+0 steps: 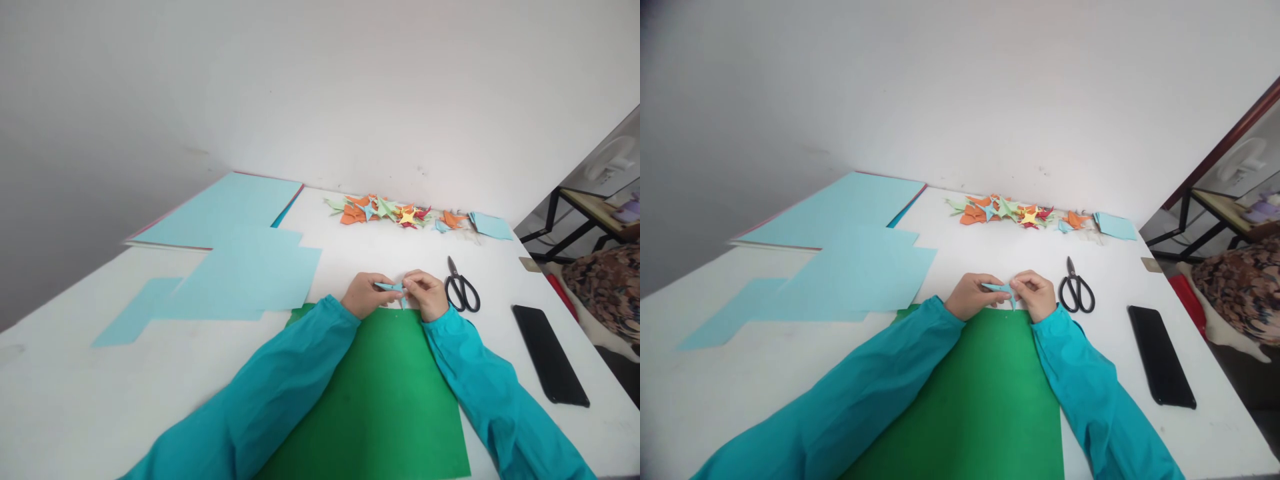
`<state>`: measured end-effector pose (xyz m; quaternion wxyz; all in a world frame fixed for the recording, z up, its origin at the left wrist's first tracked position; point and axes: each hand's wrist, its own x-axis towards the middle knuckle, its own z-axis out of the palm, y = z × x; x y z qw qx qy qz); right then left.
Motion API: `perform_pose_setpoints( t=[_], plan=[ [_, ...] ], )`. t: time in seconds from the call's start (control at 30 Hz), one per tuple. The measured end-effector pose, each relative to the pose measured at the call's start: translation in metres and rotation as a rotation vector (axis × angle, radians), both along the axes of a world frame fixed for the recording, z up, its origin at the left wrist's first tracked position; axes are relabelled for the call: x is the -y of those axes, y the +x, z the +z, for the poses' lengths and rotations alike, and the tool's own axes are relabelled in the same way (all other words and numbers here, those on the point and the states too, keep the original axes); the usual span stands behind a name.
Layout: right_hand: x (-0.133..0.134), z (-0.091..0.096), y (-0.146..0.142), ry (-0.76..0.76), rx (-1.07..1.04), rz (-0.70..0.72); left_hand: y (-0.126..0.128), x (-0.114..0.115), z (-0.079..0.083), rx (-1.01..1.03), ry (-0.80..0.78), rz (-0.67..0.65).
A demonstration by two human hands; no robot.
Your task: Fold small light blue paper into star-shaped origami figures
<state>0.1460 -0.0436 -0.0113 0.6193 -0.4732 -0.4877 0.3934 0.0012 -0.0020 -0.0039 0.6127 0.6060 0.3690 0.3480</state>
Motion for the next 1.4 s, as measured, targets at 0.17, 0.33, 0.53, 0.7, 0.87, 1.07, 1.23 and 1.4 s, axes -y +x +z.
perform_pose_setpoints(
  t=[0.17,0.33,0.53,0.7,0.87,1.07,1.23,1.4],
  plan=[
    [0.0,0.001,0.0,0.019,0.021,0.022,0.0,-0.001,-0.003,0.034,0.02,0.001],
    [0.002,-0.001,-0.003,-0.018,0.082,0.022,-0.001,-0.004,-0.003,0.089,0.055,-0.023],
    [0.007,-0.003,-0.008,-0.065,0.377,0.082,-0.006,-0.006,0.006,0.096,0.068,-0.033],
    [0.01,0.003,-0.008,-0.049,0.527,0.112,-0.007,-0.006,0.006,0.1,0.032,-0.065],
    [0.01,0.005,-0.009,-0.095,0.431,0.099,-0.006,-0.007,0.004,0.111,-0.01,-0.078],
    [0.01,0.004,-0.007,-0.1,0.332,0.132,-0.005,-0.009,0.002,0.162,-0.05,-0.068],
    [0.011,0.002,-0.007,-0.082,0.302,0.146,-0.007,-0.009,0.003,0.192,-0.024,-0.064],
    [0.011,0.003,-0.007,-0.064,0.303,0.176,-0.006,-0.007,0.005,0.188,-0.012,-0.03]
  ],
)
